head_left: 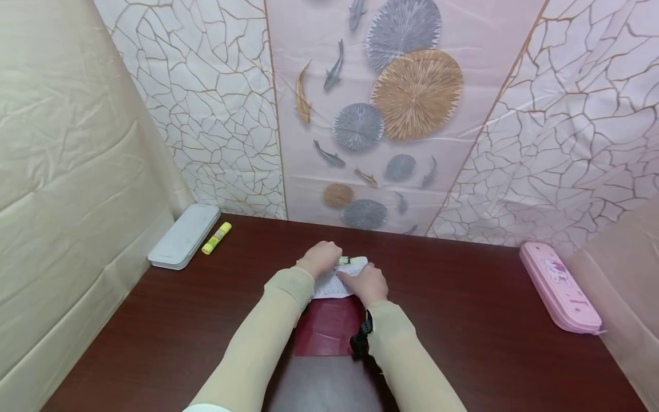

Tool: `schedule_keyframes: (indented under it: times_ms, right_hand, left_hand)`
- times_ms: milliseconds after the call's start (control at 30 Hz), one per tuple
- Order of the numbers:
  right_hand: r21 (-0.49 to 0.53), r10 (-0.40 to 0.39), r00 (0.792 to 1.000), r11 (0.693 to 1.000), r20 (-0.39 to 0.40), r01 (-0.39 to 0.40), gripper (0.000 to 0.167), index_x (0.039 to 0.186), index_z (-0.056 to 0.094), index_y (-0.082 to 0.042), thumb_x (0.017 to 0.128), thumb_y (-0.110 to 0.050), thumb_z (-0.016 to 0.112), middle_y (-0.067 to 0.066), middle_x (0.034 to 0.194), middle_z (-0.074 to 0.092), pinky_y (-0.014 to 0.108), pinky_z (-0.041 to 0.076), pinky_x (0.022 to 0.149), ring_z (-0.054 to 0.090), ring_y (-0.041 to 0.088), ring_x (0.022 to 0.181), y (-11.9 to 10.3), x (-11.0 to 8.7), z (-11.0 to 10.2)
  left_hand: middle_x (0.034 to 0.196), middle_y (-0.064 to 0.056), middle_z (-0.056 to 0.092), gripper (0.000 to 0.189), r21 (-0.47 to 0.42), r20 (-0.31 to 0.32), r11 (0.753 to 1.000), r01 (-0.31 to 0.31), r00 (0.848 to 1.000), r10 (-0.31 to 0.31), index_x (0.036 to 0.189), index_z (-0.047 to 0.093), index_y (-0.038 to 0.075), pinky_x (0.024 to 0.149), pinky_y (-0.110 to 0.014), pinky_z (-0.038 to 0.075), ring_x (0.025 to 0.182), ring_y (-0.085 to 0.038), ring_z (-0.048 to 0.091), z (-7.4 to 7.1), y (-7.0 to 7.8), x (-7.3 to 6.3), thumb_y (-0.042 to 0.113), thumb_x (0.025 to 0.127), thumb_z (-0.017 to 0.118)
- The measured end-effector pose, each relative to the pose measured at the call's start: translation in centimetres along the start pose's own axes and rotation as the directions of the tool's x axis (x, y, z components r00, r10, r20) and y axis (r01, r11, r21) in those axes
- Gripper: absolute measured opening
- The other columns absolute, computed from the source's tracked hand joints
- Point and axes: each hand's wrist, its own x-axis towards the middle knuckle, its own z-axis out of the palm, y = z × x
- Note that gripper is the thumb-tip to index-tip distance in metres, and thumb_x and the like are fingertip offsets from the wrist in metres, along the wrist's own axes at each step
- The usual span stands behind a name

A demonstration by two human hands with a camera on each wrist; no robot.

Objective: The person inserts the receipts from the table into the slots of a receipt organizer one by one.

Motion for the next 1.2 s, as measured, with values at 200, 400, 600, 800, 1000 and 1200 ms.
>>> schedule_keyframes:
  times_ms: [200,400,600,800,1000,1200]
  right_hand:
    - [-0.023,0.004,1.000,1.000,-0.004,-0.004,0.099,0.128,0.044,0.011,0.072,-0.068,0.064,0.026,0.116,0.058,0.047,0.052,0.081,0.060,0.035,0.100,0.0,0.2,0.2]
    - [-0.042,0.025,1.000,0.999,-0.007,-0.025,0.098,0.126,0.046,0.008,0.070,-0.070,0.064,0.023,0.114,0.059,0.045,0.052,0.080,0.061,0.032,0.096,-0.3,0.3,0.5]
    - [-0.099,0.040,0.999,0.994,-0.028,-0.042,0.088,0.118,0.056,0.007,0.074,-0.070,0.060,0.022,0.109,0.063,0.044,0.054,0.070,0.064,0.031,0.089,-0.9,0.4,0.4]
    - [-0.135,0.051,0.998,0.989,-0.022,-0.053,0.085,0.116,0.059,0.005,0.076,-0.070,0.057,0.021,0.109,0.064,0.044,0.054,0.066,0.064,0.031,0.088,-0.8,0.7,0.2]
    - [-0.080,-0.013,1.000,0.997,-0.013,0.012,0.078,0.114,0.057,0.007,0.078,-0.063,0.062,0.022,0.104,0.064,0.044,0.054,0.068,0.064,0.030,0.085,-0.1,0.1,0.2]
    - [0.106,-0.064,0.997,0.993,0.047,0.058,0.057,0.110,0.051,0.007,0.084,-0.041,0.066,0.016,0.068,0.061,0.034,0.050,0.047,0.059,0.023,0.051,0.9,-0.8,0.1]
  left_hand:
    - [0.085,0.000,0.070,0.020,0.027,0.007,1.000,-0.014,1.000,0.013,0.089,0.072,0.015,0.071,-0.026,0.052,0.078,-0.013,0.065,-0.1,0.1,-0.2,0.005,0.092,0.056]
    - [0.085,-0.002,0.070,0.020,0.014,0.015,1.000,-0.007,1.000,0.007,0.091,0.073,0.013,0.071,-0.027,0.052,0.079,-0.014,0.066,0.0,-0.1,-0.3,0.005,0.093,0.055]
    - [0.086,-0.001,0.071,0.015,0.000,0.009,1.000,-0.002,1.000,0.002,0.091,0.073,0.014,0.072,-0.027,0.052,0.080,-0.014,0.066,0.3,-0.1,-0.2,0.008,0.091,0.059]
    - [0.084,0.000,0.071,0.011,0.067,-0.060,0.996,-0.054,0.997,0.058,0.085,0.074,0.016,0.073,-0.027,0.052,0.077,-0.013,0.065,0.5,0.3,-0.3,0.010,0.085,0.064]
    - [0.084,-0.001,0.071,0.016,0.038,-0.047,0.999,-0.005,0.999,0.007,0.089,0.074,0.014,0.076,-0.027,0.053,0.080,-0.015,0.066,0.7,0.5,-0.7,0.007,0.091,0.059]
    - [0.080,-0.005,0.069,0.021,-0.260,-0.020,0.950,0.172,0.983,-0.183,0.082,0.070,0.010,0.065,-0.029,0.052,0.077,-0.019,0.066,0.8,0.8,-0.9,0.000,0.091,0.054]
